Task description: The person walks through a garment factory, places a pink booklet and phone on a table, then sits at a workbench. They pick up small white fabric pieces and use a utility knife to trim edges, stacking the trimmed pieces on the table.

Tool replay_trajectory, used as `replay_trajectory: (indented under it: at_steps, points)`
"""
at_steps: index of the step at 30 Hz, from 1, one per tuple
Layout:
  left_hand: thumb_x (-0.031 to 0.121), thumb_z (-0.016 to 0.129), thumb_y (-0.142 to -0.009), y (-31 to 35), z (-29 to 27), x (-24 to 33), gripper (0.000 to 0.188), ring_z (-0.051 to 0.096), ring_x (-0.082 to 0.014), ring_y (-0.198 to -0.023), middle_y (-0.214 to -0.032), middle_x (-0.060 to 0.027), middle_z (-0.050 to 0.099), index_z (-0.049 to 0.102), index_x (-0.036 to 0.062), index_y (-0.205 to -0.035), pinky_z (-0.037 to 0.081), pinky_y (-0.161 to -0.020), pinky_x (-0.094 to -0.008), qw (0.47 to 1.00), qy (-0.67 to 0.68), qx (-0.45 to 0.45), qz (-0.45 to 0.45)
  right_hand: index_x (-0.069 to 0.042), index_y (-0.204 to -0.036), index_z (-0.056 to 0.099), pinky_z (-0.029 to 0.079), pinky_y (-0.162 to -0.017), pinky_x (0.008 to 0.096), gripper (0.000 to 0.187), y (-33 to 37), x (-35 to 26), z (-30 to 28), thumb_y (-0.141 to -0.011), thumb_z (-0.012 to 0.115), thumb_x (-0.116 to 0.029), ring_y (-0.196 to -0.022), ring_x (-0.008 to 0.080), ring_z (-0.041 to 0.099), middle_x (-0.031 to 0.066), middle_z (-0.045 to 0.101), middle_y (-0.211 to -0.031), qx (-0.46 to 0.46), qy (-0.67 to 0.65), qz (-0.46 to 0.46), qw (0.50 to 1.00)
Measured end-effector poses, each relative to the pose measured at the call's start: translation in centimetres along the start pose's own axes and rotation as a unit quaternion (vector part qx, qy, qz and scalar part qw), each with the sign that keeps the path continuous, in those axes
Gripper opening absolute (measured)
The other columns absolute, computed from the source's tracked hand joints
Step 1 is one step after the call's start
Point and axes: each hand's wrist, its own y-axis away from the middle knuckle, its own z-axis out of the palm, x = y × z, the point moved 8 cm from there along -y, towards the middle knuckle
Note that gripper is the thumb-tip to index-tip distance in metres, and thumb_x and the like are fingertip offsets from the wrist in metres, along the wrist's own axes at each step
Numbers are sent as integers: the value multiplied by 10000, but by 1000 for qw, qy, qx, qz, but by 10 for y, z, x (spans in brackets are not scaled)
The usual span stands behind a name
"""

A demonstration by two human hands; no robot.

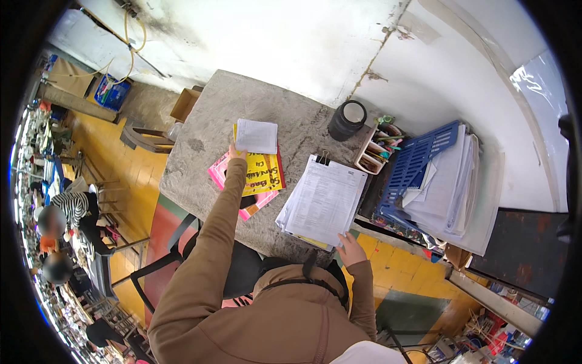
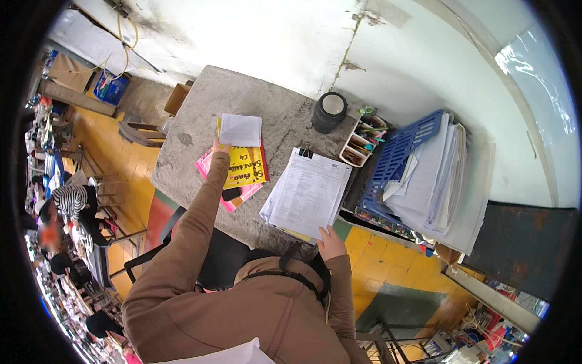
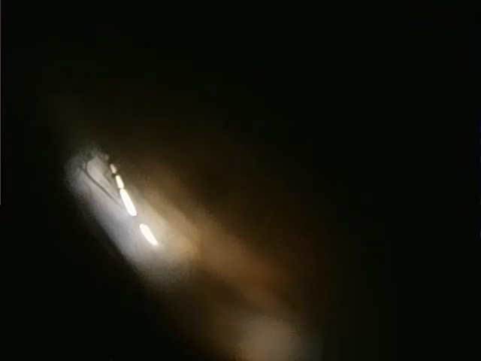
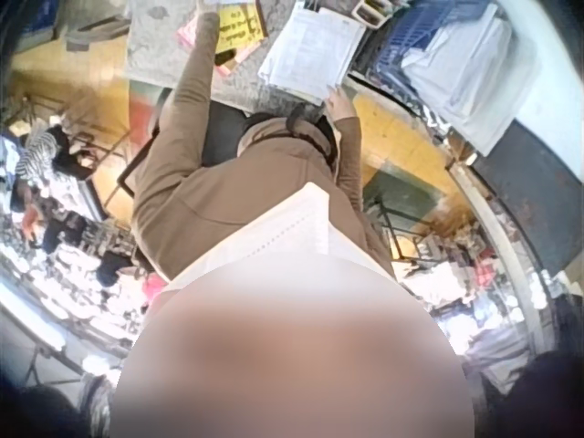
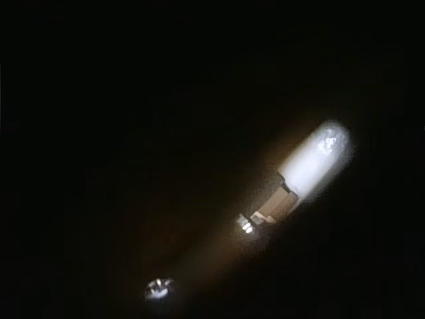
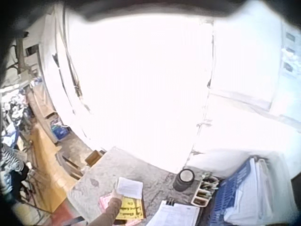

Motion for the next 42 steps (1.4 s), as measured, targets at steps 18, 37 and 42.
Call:
replay_trajectory:
  at_steps: [18, 37, 42]
  points:
    - [146, 731, -782, 187, 140, 36, 549, 623, -266, -972, -1089, -140, 622, 486, 42, -1262, 512, -835, -386, 879, 290, -374, 65, -121, -1265, 536, 489, -849, 453, 422, -5, 2, 15, -864, 577, -243, -1023, 371, 580, 176, 556, -1223, -35, 31, -22, 999]
    - [504, 765, -647, 157, 101, 19, 832, 264, -376, -1324, -1467, -115, 292, 405, 351, -1381, 254, -1071, -504, 985, -74, -137, 79, -60, -1291, 494, 464, -900, 428, 468, 9, 23, 17, -861, 584, -220, -1075, 350, 557, 161, 559, -1219, -62, -11, -7, 998]
    - [421, 833, -594, 149, -5, -84, 907, 259, -309, -1355, -1453, -60, 311, 358, 328, -1362, 250, -1057, -529, 931, -86, 238, -262, -57, -1288, 494, 467, -884, 428, 476, -13, -1, 1, -851, 597, -213, -1074, 352, 557, 162, 560, -1209, -60, -2, -47, 997]
